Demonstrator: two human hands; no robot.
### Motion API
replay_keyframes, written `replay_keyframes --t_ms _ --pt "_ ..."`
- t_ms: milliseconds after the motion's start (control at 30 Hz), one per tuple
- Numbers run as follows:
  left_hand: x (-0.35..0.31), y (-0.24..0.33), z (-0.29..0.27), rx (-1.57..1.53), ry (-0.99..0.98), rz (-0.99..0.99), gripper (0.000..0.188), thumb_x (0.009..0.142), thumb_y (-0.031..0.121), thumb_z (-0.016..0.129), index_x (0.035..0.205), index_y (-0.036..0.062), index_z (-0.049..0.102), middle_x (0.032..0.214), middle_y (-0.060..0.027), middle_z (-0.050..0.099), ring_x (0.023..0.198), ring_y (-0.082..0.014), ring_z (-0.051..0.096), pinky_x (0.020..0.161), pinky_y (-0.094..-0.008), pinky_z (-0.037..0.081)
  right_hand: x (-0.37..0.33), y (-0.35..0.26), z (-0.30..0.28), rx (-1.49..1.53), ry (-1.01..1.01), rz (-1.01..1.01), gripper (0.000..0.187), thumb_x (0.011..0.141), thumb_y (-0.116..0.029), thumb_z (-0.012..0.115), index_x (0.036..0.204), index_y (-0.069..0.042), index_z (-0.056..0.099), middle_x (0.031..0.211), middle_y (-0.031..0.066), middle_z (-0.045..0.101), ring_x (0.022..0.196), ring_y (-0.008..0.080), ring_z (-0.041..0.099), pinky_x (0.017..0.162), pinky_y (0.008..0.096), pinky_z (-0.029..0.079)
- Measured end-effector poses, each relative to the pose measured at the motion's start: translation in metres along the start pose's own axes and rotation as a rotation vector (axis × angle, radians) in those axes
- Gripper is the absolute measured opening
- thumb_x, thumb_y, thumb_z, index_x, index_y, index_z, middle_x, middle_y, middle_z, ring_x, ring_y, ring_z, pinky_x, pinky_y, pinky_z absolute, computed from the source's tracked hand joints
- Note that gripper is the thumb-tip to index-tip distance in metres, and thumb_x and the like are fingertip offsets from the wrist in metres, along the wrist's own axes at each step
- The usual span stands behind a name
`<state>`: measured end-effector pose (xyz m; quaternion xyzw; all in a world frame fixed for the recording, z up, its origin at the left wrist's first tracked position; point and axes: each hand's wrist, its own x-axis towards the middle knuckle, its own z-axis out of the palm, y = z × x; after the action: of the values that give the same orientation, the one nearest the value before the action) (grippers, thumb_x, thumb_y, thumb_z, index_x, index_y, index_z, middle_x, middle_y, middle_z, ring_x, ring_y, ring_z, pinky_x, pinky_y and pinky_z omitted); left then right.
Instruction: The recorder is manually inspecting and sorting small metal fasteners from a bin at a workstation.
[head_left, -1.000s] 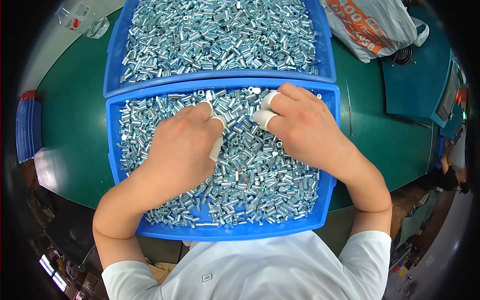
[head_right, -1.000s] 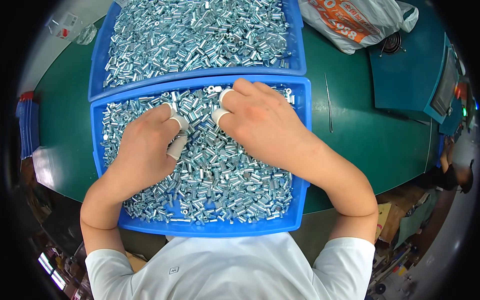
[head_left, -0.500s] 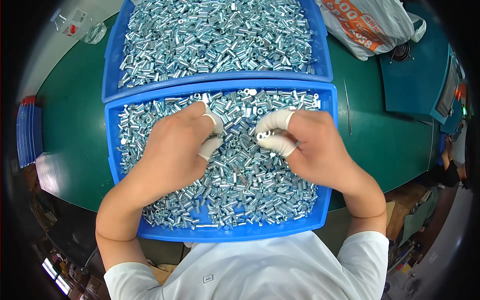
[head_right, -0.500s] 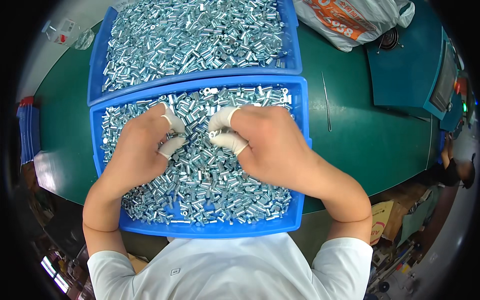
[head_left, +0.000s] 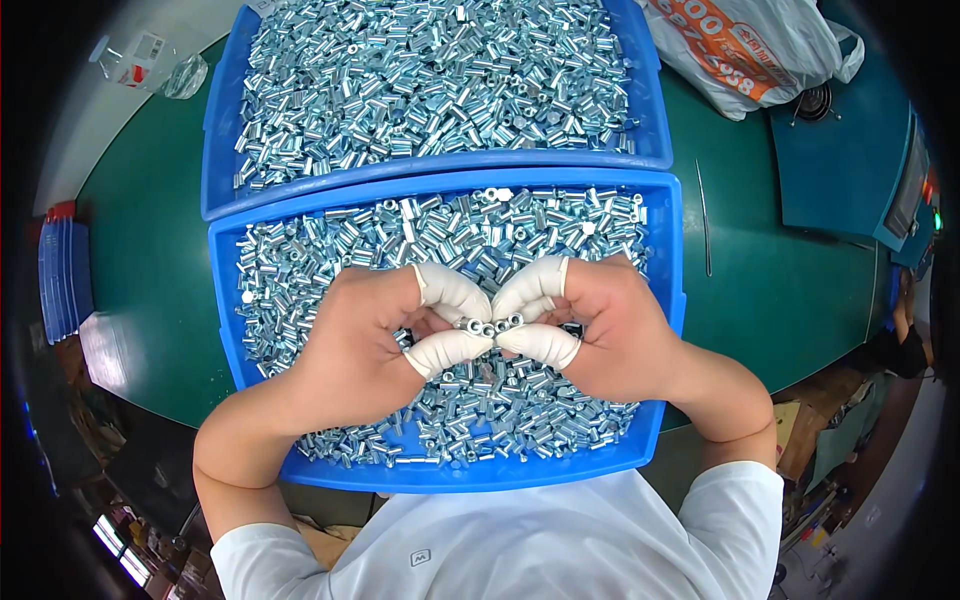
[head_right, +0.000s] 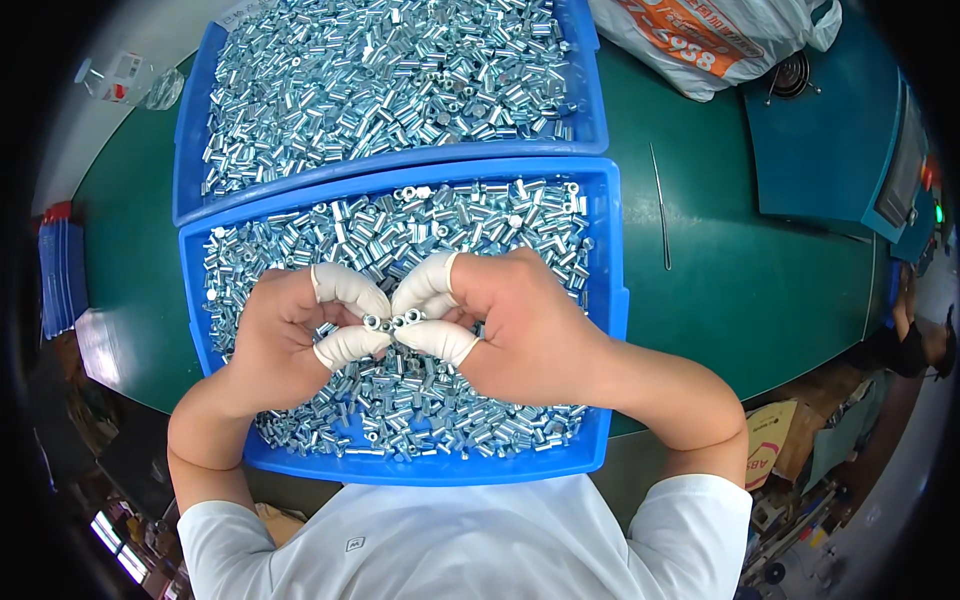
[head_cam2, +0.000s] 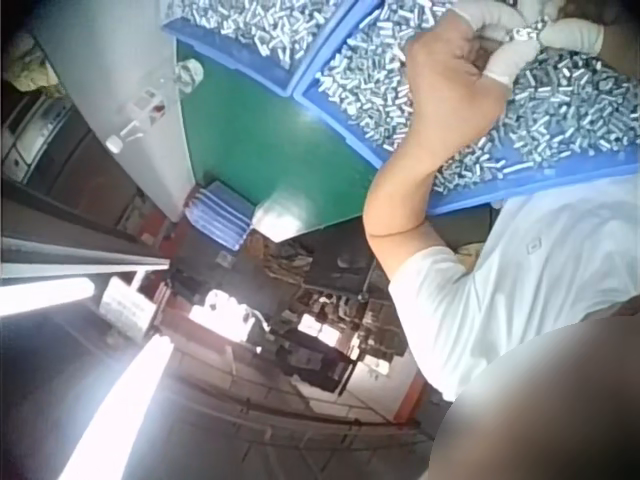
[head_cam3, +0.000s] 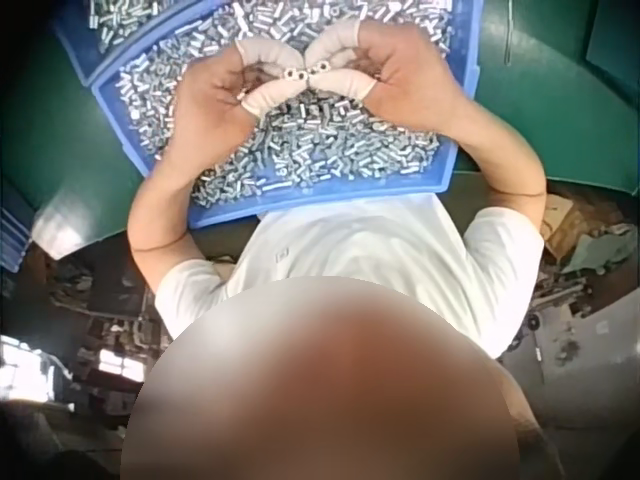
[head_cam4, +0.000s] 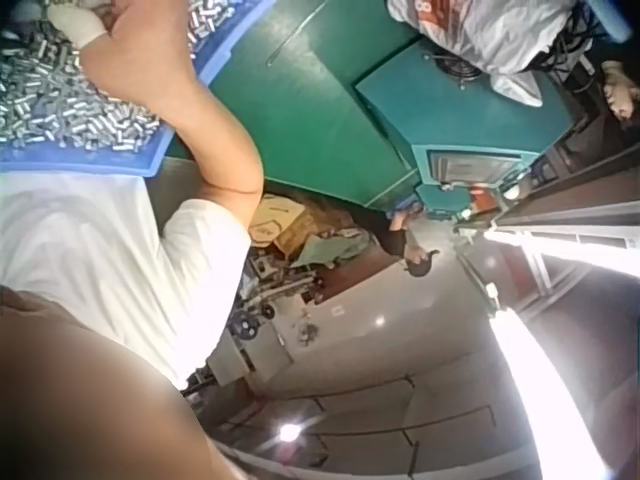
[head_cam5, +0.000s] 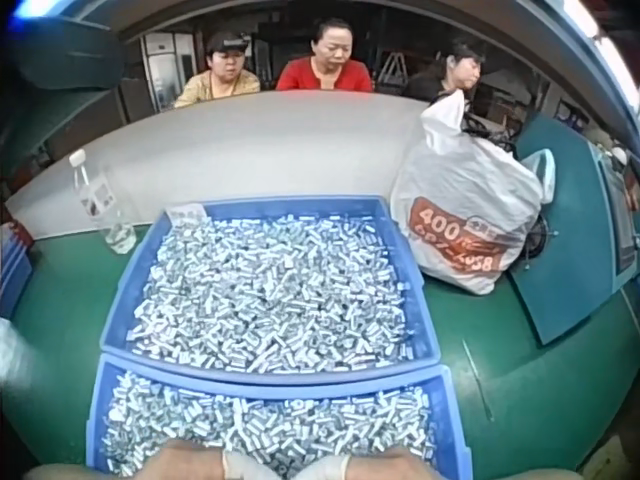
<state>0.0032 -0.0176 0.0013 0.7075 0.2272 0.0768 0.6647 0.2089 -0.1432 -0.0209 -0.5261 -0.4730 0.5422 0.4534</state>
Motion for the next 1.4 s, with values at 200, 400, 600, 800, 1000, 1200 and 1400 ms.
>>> replay_keyframes --t_ms 200,400,600,800,1000,1200,1400 --pt "-0.004 0.001 0.001 -0.239 -0.026 -0.13 0.02 0.092 -0.006 0.074 0.109 -0.003 0.064 0.1 -0.0116 0.073 0.088 -0.0192 0.075 0.073 -0.0312 0.063 0.002 -0.009 -0.008 -0.04 -0.099 0.024 0.016 0.093 -0.001 0.076 0.107 -0.001 0.07 0.086 0.0051 0.075 0.079 0.011 0.074 0.069 0.0261 0.057" --pt "-0.006 -0.004 0.003 -0.329 -0.044 -0.167 0.021 0.091 -0.006 0.075 0.109 -0.0032 0.064 0.099 -0.0118 0.073 0.087 -0.0194 0.076 0.072 -0.0308 0.063 0.003 -0.01 -0.011 -0.07 -0.129 -0.022 0.016 0.09 -0.006 0.081 0.103 -0.003 0.073 0.083 0.004 0.076 0.075 0.0107 0.074 0.067 0.0249 0.057" --pt "-0.005 0.0 -0.002 -0.111 -0.089 -0.052 0.02 0.087 -0.005 0.081 0.102 -0.0001 0.068 0.088 -0.0086 0.075 0.079 -0.014 0.075 0.069 -0.0274 0.06 0.002 -0.01 -0.012 -0.127 -0.174 -0.033 0.017 0.087 -0.008 0.084 0.102 -0.005 0.075 0.081 0.0043 0.076 0.072 0.0135 0.074 0.065 0.0253 0.057" --pt "-0.005 0.0 -0.003 -0.122 -0.114 -0.058 0.02 0.082 -0.003 0.086 0.095 0.0018 0.071 0.086 -0.0071 0.076 0.075 -0.0123 0.074 0.067 -0.0259 0.059 0.002 -0.008 -0.01 -0.173 -0.183 -0.103 0.015 0.087 -0.008 0.083 0.1 -0.005 0.075 0.081 0.0051 0.075 0.07 0.0176 0.075 0.063 0.0268 0.057" --pt "-0.006 -0.001 -0.002 -0.125 -0.114 -0.03 0.021 0.08 -0.003 0.087 0.094 0.0023 0.072 0.087 -0.0069 0.077 0.074 -0.0127 0.074 0.066 -0.0261 0.059 0.003 -0.004 -0.012 -0.172 -0.192 -0.182 0.016 0.086 -0.009 0.083 0.098 -0.007 0.073 0.08 0.0057 0.074 0.066 0.0214 0.073 0.058 0.0301 0.054" --pt "-0.004 0.003 -0.004 -0.091 -0.128 -0.008 0.019 0.081 0.0 0.087 0.093 0.0033 0.073 0.085 -0.0063 0.077 0.071 -0.0129 0.074 0.064 -0.0257 0.058 0.003 -0.004 -0.012 -0.179 -0.198 -0.194 0.016 0.086 -0.014 0.085 0.095 -0.007 0.075 0.081 0.0045 0.075 0.065 0.0194 0.073 0.056 0.0281 0.053" --pt "-0.006 0.006 -0.002 -0.008 -0.119 0.01 0.016 0.082 0.003 0.087 0.091 0.0047 0.074 0.082 -0.0065 0.075 0.068 -0.0152 0.073 0.06 -0.0256 0.056 0.002 -0.002 -0.012 -0.201 -0.219 -0.203 0.016 0.085 -0.016 0.086 0.095 -0.008 0.075 0.08 0.0051 0.075 0.063 0.0203 0.071 0.055 0.0298 0.051"
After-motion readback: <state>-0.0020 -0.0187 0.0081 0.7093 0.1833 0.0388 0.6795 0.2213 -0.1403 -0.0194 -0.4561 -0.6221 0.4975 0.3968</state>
